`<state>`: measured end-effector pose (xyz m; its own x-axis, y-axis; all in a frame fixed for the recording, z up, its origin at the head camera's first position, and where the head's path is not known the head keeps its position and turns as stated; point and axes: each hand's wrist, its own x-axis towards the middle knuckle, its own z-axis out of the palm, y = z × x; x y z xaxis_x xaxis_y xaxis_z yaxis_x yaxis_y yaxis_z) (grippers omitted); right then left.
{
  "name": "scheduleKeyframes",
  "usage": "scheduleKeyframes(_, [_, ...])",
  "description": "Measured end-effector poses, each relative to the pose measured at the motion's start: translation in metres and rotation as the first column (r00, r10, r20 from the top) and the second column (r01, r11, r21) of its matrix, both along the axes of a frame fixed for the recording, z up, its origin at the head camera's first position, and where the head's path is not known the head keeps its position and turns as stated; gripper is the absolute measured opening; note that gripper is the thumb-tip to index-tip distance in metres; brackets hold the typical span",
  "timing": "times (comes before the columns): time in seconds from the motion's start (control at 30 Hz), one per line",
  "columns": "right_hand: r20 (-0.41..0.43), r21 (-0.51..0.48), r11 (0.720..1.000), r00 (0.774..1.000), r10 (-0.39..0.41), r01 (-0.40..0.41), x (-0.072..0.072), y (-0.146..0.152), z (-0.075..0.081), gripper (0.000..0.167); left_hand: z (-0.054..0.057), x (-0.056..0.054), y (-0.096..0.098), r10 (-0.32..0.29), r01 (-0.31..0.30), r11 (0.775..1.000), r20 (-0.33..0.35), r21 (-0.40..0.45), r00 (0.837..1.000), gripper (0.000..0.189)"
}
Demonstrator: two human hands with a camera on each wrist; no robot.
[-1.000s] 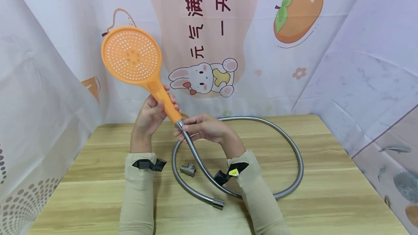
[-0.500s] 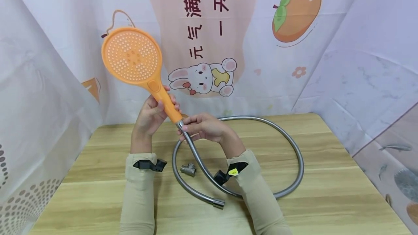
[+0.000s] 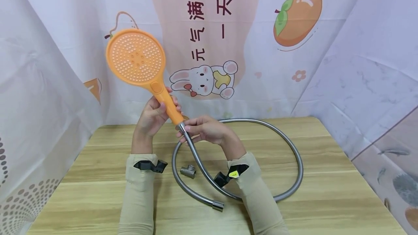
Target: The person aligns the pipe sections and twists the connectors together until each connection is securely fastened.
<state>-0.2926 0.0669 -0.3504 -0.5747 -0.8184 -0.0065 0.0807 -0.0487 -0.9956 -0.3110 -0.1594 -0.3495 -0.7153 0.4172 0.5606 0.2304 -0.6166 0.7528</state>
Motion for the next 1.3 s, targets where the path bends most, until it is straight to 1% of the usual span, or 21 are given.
scheduleKeyframes(0.17, [0.003,0.002,1.0,1.0,-0.005,0.005,0.0007,-0.0003,-0.001,0.033,0.0016,0.0015,0.0004,0.007,-0.007,1.0,-0.001,-0.012,1.0,0.039])
scheduleKeyframes(0.43, [-0.006,0.014,0.999,1.0,-0.03,0.031,0.0025,-0.002,0.0,0.035,0.0007,0.0028,0.0006,0.006,-0.006,1.0,-0.001,-0.011,1.0,0.037])
scheduleKeyframes(0.53, [-0.004,0.024,0.999,0.999,-0.046,0.046,0.0019,-0.0022,-0.0003,0.03,0.0003,0.0027,0.0009,0.009,-0.009,1.0,0.002,-0.01,1.0,0.038])
scheduleKeyframes(0.63, [0.008,0.03,0.998,0.998,-0.057,0.057,0.0011,-0.0018,-0.001,0.021,-0.0002,0.002,0.0011,0.008,-0.008,1.0,0.003,-0.005,1.0,0.038])
scheduleKeyframes(0.73, [0.009,0.03,0.998,0.998,-0.059,0.059,0.0001,-0.0014,-0.0023,0.017,-0.0006,0.0013,0.0012,0.005,-0.005,1.0,0.002,-0.002,1.0,0.038])
scheduleKeyframes(0.8, [0.005,0.034,0.998,0.998,-0.055,0.055,-0.0004,-0.0011,-0.0027,0.019,-0.0006,0.0009,0.0014,0.004,-0.004,1.0,0.002,-0.004,1.0,0.038])
scheduleKeyframes(1.0, [0.004,0.024,0.999,0.999,-0.04,0.04,-0.0008,-0.0004,-0.0022,0.032,0.0007,0.0016,0.0018,0.001,-0.001,1.0,-0.001,-0.007,1.0,0.038])
scheduleKeyframes(1.3, [0.03,-0.019,1.0,0.999,-0.016,0.017,-0.0011,0.0006,-0.0028,0.035,0.0014,0.0032,0.0023,-0.007,0.007,1.0,-0.006,-0.009,1.0,0.039])
